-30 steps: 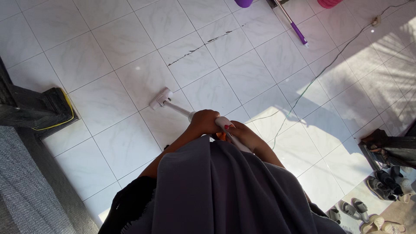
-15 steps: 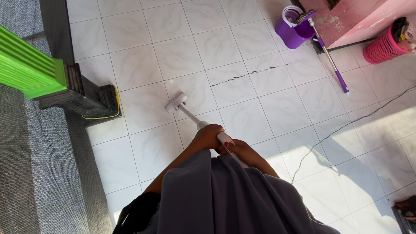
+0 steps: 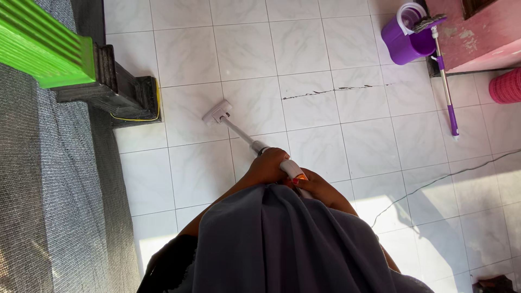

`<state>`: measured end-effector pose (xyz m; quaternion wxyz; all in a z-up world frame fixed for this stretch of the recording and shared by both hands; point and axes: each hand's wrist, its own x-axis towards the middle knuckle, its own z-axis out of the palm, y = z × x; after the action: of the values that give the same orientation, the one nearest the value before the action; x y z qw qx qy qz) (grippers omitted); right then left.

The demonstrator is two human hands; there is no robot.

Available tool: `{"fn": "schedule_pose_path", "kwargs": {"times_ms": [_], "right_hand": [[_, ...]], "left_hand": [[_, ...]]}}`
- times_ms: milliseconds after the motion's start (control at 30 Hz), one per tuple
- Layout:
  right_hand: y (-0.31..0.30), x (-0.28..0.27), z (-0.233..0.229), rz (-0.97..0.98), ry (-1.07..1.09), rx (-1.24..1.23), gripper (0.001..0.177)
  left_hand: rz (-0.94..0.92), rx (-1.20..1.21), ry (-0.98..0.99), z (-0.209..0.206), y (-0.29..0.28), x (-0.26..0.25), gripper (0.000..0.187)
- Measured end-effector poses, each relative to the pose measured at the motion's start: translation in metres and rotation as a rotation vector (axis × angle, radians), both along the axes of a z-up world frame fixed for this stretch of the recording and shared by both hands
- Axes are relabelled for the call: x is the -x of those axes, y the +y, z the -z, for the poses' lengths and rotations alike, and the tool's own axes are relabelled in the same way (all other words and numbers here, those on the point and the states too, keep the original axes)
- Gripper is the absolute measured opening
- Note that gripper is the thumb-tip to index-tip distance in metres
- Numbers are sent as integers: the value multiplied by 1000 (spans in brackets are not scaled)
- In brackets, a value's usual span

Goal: The person vacuums the tiled floor of an entryway by pushing and pulling the vacuum head across the surface, maneuvering around a broom, a mop bucket, and shoes on the ground.

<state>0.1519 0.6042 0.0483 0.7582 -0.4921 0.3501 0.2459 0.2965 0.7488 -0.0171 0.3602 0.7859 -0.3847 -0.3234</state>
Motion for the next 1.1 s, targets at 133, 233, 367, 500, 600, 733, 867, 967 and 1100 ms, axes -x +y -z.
{"fn": "schedule_pose_path", "kwargs": {"times_ms": [133, 233, 367, 500, 600, 733, 867, 967, 1100], "right_hand": [[-34, -55, 3, 28, -12, 2, 57], [-70, -89, 20, -2, -77, 31, 52], [-93, -131, 44, -82, -176, -14, 48], [-91, -188, 38, -114, -110, 24, 46], [-92, -225, 32, -90, -152, -52, 47], [-72, -268, 9, -18, -82, 10, 51], [-40, -312, -15, -102, -42, 169, 52], [-26, -342, 0, -31, -169, 77, 55], [-18, -371, 51, 12, -131, 138, 51]], "left_hand": [[-35, 60, -72, 6, -32, -50, 54], [-64, -11, -43, 6, -55, -85, 48], [-62, -142, 16, 21, -72, -130, 53], [-334, 151, -178, 41, -63, -150, 67], [-330, -4, -42, 41, -64, -190, 76], [-217, 77, -43, 25, -54, -249, 57], [-89, 59, -16, 10, -36, -292, 47], [-121, 110, -4, 27, -28, -332, 45], [-67, 106, -64, 67, -27, -374, 40]]}}
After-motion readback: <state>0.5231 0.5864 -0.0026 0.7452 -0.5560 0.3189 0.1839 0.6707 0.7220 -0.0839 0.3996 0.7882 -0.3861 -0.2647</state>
